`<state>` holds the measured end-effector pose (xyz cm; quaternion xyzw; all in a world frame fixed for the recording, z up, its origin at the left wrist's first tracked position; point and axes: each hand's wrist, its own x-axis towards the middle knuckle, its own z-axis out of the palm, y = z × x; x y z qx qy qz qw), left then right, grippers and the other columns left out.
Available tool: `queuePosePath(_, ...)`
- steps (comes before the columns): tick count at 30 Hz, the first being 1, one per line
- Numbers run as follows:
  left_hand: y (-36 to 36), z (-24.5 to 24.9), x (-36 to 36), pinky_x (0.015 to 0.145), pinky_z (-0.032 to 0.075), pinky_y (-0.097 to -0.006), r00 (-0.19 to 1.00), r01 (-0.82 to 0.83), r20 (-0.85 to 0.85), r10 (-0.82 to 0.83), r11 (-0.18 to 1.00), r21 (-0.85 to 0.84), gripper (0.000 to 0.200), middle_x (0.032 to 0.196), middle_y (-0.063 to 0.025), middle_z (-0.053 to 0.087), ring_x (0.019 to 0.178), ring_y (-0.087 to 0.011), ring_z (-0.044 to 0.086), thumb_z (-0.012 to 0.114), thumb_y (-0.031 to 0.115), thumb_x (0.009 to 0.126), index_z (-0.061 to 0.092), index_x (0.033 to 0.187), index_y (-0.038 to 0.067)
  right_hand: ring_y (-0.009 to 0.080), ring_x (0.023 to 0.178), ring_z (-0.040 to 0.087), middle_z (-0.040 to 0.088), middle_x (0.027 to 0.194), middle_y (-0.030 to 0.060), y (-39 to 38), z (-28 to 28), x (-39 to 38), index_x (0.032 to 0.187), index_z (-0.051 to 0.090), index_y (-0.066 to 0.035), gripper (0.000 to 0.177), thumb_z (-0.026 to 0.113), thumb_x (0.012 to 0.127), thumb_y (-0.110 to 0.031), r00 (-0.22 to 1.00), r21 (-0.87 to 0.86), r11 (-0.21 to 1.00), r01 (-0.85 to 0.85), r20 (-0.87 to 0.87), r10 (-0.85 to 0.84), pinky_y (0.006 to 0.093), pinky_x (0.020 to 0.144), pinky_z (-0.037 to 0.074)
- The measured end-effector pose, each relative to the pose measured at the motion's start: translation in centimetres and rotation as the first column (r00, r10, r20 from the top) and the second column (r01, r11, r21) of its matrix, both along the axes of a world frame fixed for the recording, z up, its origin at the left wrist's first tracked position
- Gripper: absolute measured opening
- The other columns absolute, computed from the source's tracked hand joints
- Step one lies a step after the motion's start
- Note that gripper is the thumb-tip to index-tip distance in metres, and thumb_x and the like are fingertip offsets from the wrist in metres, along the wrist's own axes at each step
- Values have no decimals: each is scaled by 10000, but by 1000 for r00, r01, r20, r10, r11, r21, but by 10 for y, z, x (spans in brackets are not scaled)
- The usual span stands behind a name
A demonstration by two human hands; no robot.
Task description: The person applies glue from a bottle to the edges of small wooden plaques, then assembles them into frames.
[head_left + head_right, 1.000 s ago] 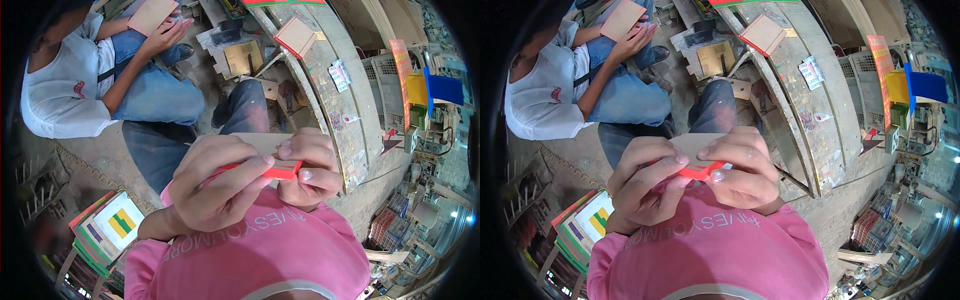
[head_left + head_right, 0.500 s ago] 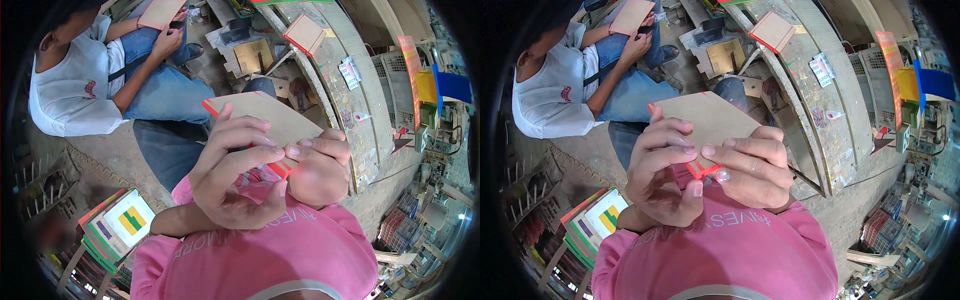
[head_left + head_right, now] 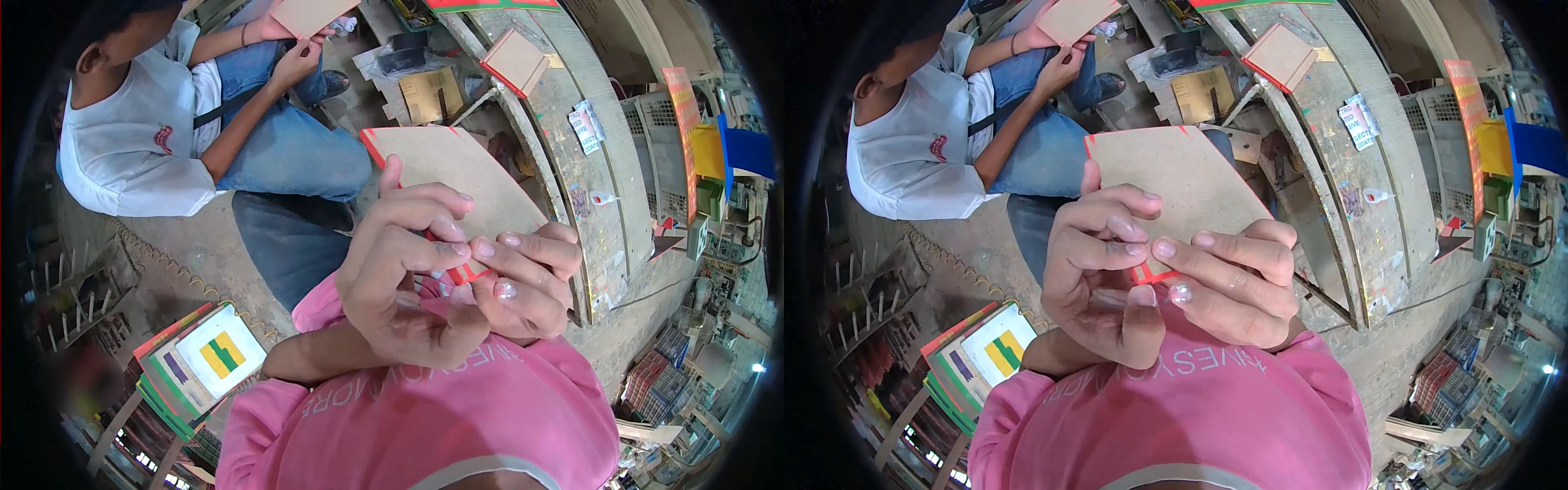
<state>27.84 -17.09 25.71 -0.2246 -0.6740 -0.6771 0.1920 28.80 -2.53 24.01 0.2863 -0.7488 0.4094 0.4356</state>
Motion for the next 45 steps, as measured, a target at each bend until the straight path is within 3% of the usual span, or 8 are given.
queuePosePath(6, -2, -2, 0, 1144, 193, -520, 998, 66, -10, -66, 998, -5, 208, 1000, -120, 510, 995, -289, 590, 611, 144, 800, 517, 952, 40, 180, 812, 585, 748, 869, 91, 1, 2, 1, 855, 647, -108, 98, 706, 792, -154, 1000, 23, 1000, 8, 14, -9, 285, 643, 357)
queuePosePath(12, -1, -10, -3, 1099, 276, -509, 1000, 9, -16, -9, 1000, -1, 207, 958, -118, 529, 923, -256, 597, 540, 26, 690, 528, 897, 26, 191, 802, 597, 747, 899, 102, -3, 0, 3, 842, 647, -86, 132, 732, 742, -70, 997, 7, 1000, 5, 81, -5, 300, 649, 371)
queuePosePath(18, 10, -46, -8, 1121, 268, -456, 969, -29, 248, -23, 979, 204, 231, 936, -102, 540, 945, -208, 585, 469, -95, 649, 506, 850, 14, 199, 748, 595, 741, 915, 112, -16, -15, -2, 803, 650, -45, 222, 741, 653, 92, 969, -18, 995, 94, 232, -88, 316, 658, 412)
queuePosePath(24, 20, -97, -3, 1129, 275, -429, 935, -60, 356, -7, 983, 176, 191, 1062, -127, 625, 1122, -238, 567, 584, -29, 834, 599, 1023, -12, 186, 677, 569, 714, 824, 68, -16, -34, 1, 875, 705, -22, 276, 769, 633, 92, 853, -37, 967, 252, 481, -204, 292, 626, 464)
queuePosePath(28, 47, -154, 2, 746, 488, -322, 854, -90, 515, -70, 956, 279, 130, 867, -132, 670, 802, -224, 638, 562, 84, 851, 638, 856, -22, 177, 751, 653, 677, 836, 106, -7, -58, 13, 884, 695, 10, 215, 761, 696, 91, 667, 110, 936, 334, 674, -317, 279, 680, 529)
queuePosePath(33, 57, -219, 20, 610, 472, -275, 673, 138, 717, -182, 983, 120, 254, 714, -76, 633, 674, -112, 596, 469, 116, 895, 644, 817, -51, 205, 720, 655, 627, 772, 113, 4, -118, 36, 868, 687, 10, 195, 735, 698, 93, 570, 71, 909, 410, 758, -316, 289, 674, 537)
queuePosePath(34, 60, -220, 23, 583, 467, -277, 705, 111, 658, -266, 957, 269, 262, 668, -72, 610, 639, -115, 589, 470, 121, 889, 639, 779, -45, 198, 737, 664, 628, 781, 114, 6, -125, 42, 867, 681, 15, 186, 731, 707, 97, 588, 86, 913, 399, 740, -327, 283, 688, 544)
queuePosePath(45, 62, -217, 13, 501, 423, -273, 816, 66, 547, -185, 971, 231, 247, 651, -75, 557, 572, -109, 545, 458, 69, 853, 536, 668, -74, 166, 760, 654, 608, 850, 94, 2, -151, 42, 865, 644, 35, 164, 747, 744, 75, 566, -92, 871, 484, 791, -231, 284, 694, 551)
